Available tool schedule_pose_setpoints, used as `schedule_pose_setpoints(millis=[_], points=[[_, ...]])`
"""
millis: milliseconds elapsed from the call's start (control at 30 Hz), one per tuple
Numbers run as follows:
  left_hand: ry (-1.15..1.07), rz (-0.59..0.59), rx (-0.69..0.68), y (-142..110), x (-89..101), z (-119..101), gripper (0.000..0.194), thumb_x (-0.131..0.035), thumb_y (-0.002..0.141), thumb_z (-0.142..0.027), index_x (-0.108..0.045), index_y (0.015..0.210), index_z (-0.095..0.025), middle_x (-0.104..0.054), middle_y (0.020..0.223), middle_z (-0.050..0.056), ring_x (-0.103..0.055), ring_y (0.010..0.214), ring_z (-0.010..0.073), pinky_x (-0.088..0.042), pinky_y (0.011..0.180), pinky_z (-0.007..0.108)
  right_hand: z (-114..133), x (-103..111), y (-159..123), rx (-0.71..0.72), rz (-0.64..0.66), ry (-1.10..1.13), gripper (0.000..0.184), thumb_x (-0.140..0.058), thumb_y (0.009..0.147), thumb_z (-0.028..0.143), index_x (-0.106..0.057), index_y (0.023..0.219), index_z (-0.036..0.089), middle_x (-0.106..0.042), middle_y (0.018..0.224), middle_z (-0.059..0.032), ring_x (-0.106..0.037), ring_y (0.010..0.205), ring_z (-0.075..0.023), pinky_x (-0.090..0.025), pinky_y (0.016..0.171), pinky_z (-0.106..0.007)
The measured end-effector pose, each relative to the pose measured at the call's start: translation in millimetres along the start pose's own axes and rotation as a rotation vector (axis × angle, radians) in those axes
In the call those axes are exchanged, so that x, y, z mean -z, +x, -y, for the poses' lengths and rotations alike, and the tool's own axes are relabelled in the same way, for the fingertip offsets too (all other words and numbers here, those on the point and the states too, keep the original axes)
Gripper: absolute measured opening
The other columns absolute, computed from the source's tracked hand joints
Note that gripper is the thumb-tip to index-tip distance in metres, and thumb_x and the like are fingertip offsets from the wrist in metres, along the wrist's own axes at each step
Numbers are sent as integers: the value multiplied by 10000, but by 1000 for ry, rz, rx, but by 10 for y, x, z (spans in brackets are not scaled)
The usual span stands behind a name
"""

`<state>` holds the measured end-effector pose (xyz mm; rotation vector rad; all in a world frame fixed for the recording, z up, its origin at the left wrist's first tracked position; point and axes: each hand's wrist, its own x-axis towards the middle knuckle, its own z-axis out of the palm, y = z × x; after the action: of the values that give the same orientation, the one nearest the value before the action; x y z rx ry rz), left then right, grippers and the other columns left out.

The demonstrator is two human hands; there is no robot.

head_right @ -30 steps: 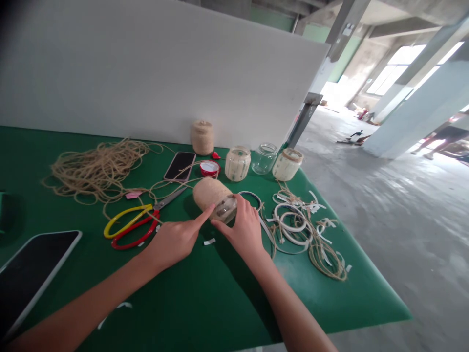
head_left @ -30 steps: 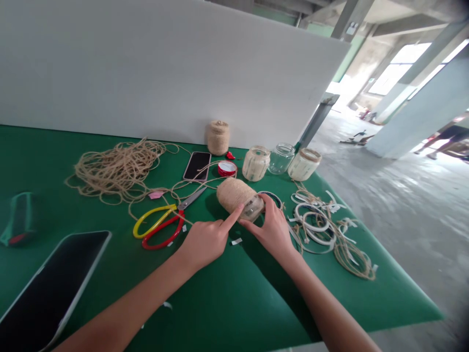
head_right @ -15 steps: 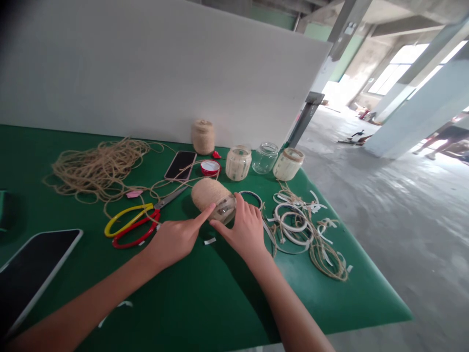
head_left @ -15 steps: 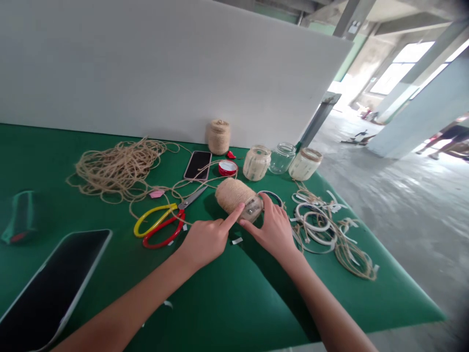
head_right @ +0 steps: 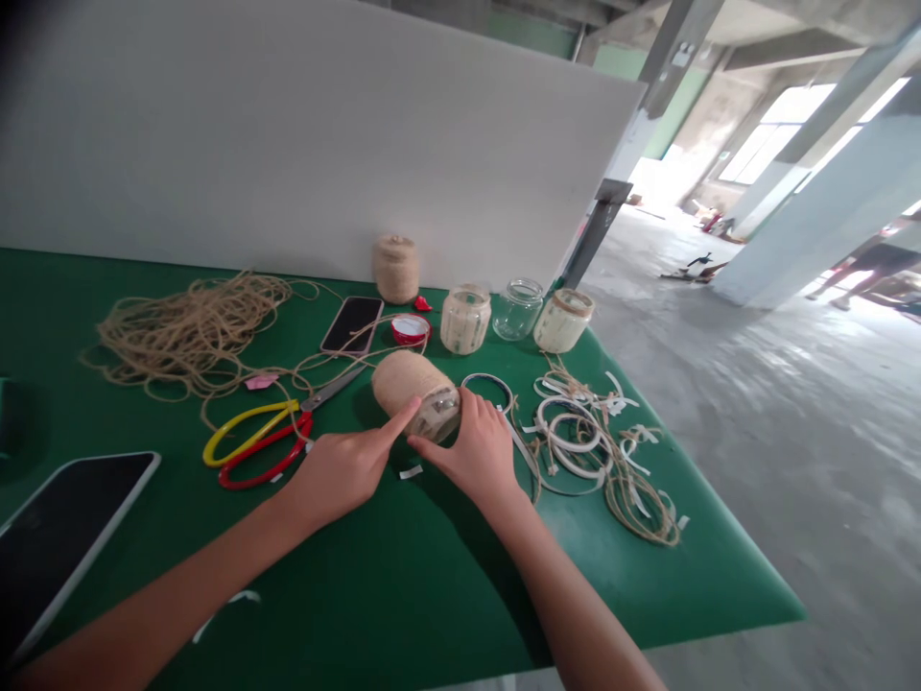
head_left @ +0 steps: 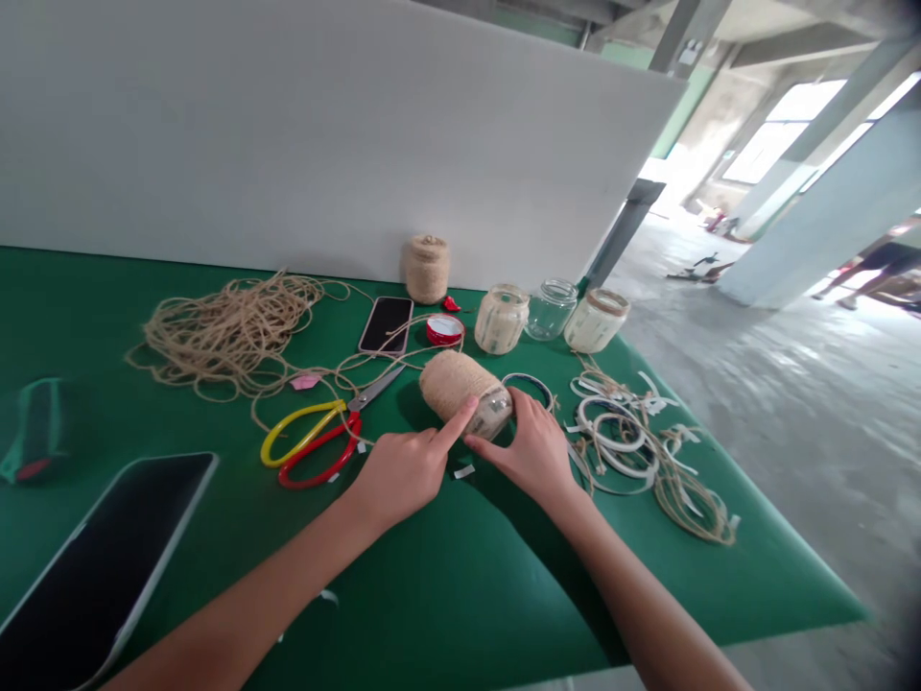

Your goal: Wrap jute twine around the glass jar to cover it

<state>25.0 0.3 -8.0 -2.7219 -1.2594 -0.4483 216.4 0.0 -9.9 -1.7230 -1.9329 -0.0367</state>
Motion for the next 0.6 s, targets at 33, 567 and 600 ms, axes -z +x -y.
schedule_pose_setpoints(millis=[33, 567, 600], points=[[1, -4, 2, 0, 1, 0, 656, -369, 818, -119, -96, 1404, -229, -599, 665, -26, -535, 501, 130, -289, 402, 197, 0, -5, -3, -2, 7, 0, 772, -519, 645, 690, -446, 1175, 134, -583, 1085, -129, -544, 991, -304, -433, 822, -426], [52, -41, 5, 3, -24, 3, 634, -365, 817, -110, -139, 1398, -225, -582, 627, -35, -526, 493, 119, -289, 404, 191, 105, 52, -11, 120, -89, -52, 718, -616, 642, 557, -413, 1180, 127, -525, 1116, -144, -460, 1066, -294, -295, 962, -476], [53, -44, 2, 4, -24, 5, 631, -364, 818, -114, -142, 1398, -225, -587, 636, -32, -528, 498, 119, -291, 403, 189, 100, 51, -8, 117, -88, -39, 715, -616, 644, 556, -413, 1179, 127, -530, 1116, -142, -464, 1067, -290, -298, 965, -475]])
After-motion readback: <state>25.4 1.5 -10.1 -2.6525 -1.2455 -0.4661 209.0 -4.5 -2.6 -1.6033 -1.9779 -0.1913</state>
